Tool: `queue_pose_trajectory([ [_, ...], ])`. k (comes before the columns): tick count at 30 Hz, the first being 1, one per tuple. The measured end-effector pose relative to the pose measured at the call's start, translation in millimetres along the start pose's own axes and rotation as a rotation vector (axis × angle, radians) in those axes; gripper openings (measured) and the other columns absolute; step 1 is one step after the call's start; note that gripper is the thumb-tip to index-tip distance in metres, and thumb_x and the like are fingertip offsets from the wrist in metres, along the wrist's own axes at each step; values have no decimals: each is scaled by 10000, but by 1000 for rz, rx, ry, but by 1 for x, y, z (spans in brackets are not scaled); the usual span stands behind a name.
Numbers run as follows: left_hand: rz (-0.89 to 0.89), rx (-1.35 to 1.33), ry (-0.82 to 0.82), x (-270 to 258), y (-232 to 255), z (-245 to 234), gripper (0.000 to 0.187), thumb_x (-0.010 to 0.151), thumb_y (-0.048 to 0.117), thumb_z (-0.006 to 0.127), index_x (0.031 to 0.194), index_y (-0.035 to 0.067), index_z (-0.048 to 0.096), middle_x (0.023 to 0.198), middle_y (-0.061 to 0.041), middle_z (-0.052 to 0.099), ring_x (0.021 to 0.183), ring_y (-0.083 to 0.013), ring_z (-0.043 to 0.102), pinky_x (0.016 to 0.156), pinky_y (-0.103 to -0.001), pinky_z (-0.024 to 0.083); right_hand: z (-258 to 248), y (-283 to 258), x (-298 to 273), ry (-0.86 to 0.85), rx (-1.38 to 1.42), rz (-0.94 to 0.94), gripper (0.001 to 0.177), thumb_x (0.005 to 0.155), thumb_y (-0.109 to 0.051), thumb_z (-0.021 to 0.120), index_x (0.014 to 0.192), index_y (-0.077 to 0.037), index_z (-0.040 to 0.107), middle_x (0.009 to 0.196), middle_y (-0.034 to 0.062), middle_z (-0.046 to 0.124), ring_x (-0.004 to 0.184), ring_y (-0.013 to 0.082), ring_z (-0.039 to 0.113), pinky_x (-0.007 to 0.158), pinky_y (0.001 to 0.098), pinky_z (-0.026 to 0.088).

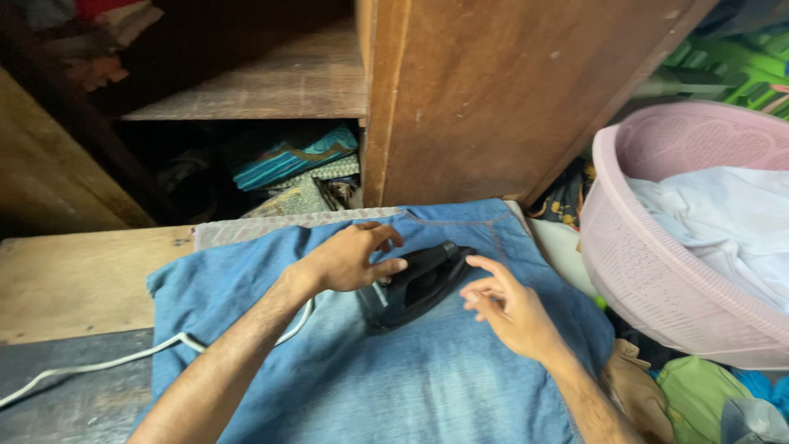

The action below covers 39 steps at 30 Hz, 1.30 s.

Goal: The person irons a denim shirt and then folds it by hand on a wooden surface.

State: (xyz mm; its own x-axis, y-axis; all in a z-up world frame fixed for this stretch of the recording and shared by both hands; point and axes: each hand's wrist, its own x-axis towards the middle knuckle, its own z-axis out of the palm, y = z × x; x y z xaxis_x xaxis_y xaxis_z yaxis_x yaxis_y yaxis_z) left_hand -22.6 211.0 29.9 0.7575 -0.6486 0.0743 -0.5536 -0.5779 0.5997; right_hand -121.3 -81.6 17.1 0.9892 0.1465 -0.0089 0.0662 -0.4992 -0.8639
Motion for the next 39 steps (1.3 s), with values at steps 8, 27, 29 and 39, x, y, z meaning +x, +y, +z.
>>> queue_pose_trajectory([
  [8,-77,35,102,-75,-53,-10,551,881,492,704,1210,54,643,1149,-195,673,937,-364,685,843,-468,543,58,-5,61,-66,392,154,424,997,-250,578,1394,-119,504,927,113,710,843,199,741,716,359,630],
  [27,148,-290,-229,-130,19,5,355,1054,381,517,1040,53,652,803,-170,685,755,-390,681,689,-507,523,20,-43,101,128,256,207,795,890,-87,681,1567,-141,268,657,110,574,507,202,538,492,379,459],
  [29,126,-269,-315,-117,20,14,381,1052,408,497,1066,65,661,791,-180,694,761,-387,687,713,-507,531,12,-55,98,61,123,225,773,879,-115,698,1547,-129,309,638,92,589,499,186,538,487,364,452],
  [39,17,-100,128,-14,-66,44,543,993,573,577,1044,53,723,1031,-160,736,1018,-332,709,933,-441,564,10,-51,80,-86,-496,246,476,864,-267,679,1324,-160,616,649,148,720,558,255,705,570,406,537],
])
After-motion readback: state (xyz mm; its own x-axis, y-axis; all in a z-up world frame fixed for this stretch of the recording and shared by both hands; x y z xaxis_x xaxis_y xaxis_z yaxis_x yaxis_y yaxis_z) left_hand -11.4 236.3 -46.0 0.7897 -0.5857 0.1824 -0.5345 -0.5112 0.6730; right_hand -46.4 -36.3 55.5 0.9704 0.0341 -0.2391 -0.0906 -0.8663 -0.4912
